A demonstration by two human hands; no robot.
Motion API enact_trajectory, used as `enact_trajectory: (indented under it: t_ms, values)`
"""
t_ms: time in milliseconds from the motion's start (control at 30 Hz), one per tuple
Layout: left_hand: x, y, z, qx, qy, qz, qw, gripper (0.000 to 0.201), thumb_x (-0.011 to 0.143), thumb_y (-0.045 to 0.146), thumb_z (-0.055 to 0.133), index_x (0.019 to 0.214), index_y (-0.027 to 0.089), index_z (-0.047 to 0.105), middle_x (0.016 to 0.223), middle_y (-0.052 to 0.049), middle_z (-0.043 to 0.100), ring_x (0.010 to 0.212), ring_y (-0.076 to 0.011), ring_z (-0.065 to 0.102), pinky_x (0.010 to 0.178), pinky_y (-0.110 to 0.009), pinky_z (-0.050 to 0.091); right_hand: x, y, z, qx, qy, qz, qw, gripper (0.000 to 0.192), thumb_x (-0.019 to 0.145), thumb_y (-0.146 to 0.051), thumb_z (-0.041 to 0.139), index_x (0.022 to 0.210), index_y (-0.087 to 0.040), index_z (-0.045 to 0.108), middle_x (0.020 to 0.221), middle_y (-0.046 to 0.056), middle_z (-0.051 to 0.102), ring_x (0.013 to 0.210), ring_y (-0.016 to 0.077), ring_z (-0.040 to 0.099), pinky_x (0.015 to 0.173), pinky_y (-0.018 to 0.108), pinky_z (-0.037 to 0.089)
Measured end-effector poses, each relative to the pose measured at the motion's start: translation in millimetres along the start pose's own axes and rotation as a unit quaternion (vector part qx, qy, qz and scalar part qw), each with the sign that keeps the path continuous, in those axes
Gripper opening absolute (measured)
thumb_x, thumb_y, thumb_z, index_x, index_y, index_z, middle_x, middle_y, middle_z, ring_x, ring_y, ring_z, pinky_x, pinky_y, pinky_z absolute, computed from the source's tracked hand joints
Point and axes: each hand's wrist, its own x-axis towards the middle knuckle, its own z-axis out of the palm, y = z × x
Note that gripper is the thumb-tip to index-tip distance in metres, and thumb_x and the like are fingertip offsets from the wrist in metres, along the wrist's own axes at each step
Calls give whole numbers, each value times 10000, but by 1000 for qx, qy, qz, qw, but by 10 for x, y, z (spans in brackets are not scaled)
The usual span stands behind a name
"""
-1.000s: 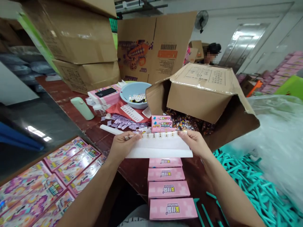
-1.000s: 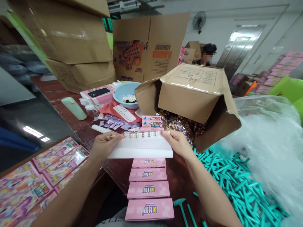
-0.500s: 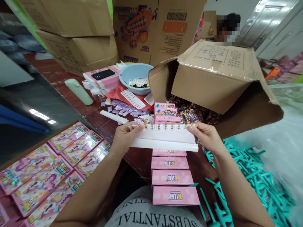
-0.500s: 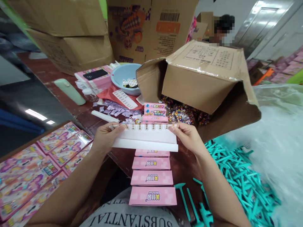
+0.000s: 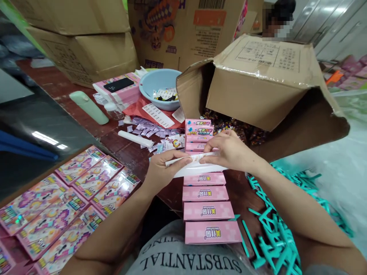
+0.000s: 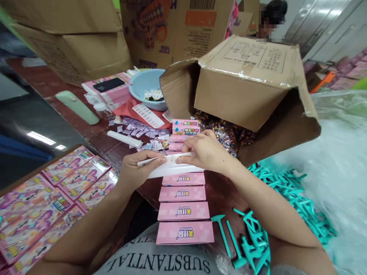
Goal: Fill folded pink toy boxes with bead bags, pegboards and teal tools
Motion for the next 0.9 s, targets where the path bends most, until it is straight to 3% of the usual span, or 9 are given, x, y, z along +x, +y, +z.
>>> enact_trajectory:
  t_ms: [167,300,467,533,600,667,767,833,900]
  values:
    - [-2,-55,-89,-19,-37,-6,999,198,821,318,860,1003,243,878,964,-34,864,843,-186,787,776,-267,627,72,97,68,59,-14,-27,998,166,941,-300,772,857,-212,660,828,-35,700,864,180,641,1133,479,265]
    - [-12,-142,-95,-38,-25,-13,999,164,825,324,853,962,234,867,956,-42,859,857,-188,781,815,-290,633,44,106,97,67,-28,-28,997,109,945,-258,745,877,-216,671,836,-54,710,831,159,660,1246,563,164]
    - [-17,-180,-44,-59,-20,-47,997,203,772,350,897,934,232,867,874,-31,837,736,-159,719,676,-250,566,55,16,46,36,-70,-33,996,204,1027,-370,677,886,-239,745,824,-36,767,858,191,716,1295,636,111]
    - [-18,-195,-49,-61,-12,-65,996,192,777,387,901,877,226,869,827,-30,825,700,-151,691,646,-242,536,24,-9,-28,19,-82,-22,996,231,1050,-440,646,999,-260,782,915,-8,809,920,224,751,1306,681,59]
    - [-25,-207,-81,-71,8,-88,994,236,762,428,922,865,222,871,827,-34,824,692,-148,679,635,-235,524,-60,-6,-141,14,-51,4,999,340,1007,-541,695,1200,-270,770,1084,38,829,1041,279,767,1305,728,22]
    - [-38,-209,-142,-88,35,-114,989,290,735,459,951,878,219,871,833,-34,824,680,-138,671,613,-217,509,-201,35,-268,26,15,40,999,524,947,-629,740,1323,-266,734,1218,77,810,1149,323,749,1306,734,138]
    - [-56,-192,-265,-108,83,-155,978,367,664,471,1001,882,209,865,816,-29,817,651,-126,666,584,-197,504,-474,161,-389,105,90,92,986,501,956,-660,708,1255,-263,777,1223,78,803,1111,295,751,1115,542,536]
    - [-51,-173,-337,-119,118,-179,969,423,592,464,1035,870,198,860,788,-26,812,630,-124,666,569,-194,515,-630,258,-376,173,102,117,973,468,962,-648,708,1204,-257,797,1194,68,807,1045,259,752,923,417,619]
    - [-37,-153,-377,-128,145,-192,962,461,506,432,1062,834,186,852,765,-24,809,611,-121,662,555,-191,521,-714,340,-297,220,97,125,962,454,954,-631,728,1192,-252,800,1171,58,810,1025,237,747,868,377,620]
